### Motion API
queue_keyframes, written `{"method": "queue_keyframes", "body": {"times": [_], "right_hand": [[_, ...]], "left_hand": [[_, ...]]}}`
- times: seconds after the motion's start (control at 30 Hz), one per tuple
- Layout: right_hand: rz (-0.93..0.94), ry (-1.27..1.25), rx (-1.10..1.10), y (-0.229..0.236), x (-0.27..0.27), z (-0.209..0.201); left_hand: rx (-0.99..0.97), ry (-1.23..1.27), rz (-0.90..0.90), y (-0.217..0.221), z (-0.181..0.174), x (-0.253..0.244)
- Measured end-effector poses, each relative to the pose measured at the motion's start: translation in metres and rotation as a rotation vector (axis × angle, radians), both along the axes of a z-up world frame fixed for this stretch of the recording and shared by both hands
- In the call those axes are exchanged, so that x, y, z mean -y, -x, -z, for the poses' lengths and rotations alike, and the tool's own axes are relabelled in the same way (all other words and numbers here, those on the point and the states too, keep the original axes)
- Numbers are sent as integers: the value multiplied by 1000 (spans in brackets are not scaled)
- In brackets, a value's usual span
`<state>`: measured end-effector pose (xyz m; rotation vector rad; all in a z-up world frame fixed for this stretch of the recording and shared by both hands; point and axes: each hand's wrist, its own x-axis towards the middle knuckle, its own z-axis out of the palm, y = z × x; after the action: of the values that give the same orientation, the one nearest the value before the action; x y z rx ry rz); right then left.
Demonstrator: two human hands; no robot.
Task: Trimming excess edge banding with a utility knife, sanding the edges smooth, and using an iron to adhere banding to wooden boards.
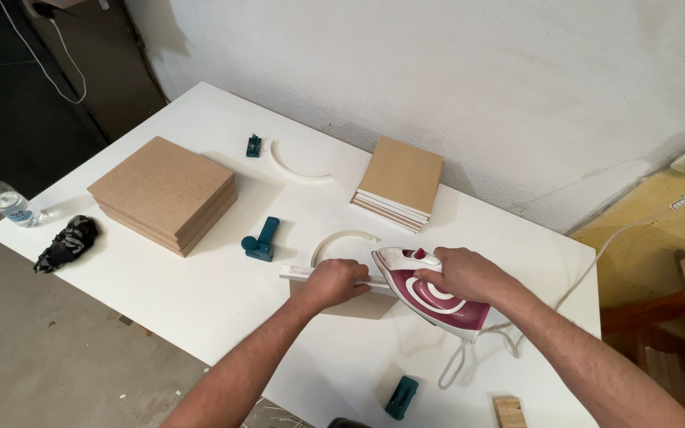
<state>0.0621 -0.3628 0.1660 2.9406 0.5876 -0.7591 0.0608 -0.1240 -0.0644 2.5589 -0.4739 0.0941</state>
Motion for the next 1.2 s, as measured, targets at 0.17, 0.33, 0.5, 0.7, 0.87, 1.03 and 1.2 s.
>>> {"method": "queue_keyframes", "body": {"times": [0.17, 0.33, 0.5, 0.7, 0.87, 1.03, 1.2], "right_hand": [[12, 13, -4, 3, 0, 1], [4, 16, -23, 2, -7, -2], [-16, 11, -17, 5, -21, -4], [-76, -9, -29, 6, -44, 3], [-110, -33, -35, 13, -65, 2], [-123, -34, -16, 14, -77, 9], [-118, -39, -23, 16, -93, 6]], "left_hand": [[28, -79, -39, 32, -34, -49], [18, -37, -72, 47, -40, -82], [42, -30, -82, 50, -39, -83], [37, -33, -76, 50, -34, -84], [57, 43, -69, 57, -38, -87], [-96, 500, -238, 53, 17, -114], [-300, 915, -393, 40, 78, -120]]}}
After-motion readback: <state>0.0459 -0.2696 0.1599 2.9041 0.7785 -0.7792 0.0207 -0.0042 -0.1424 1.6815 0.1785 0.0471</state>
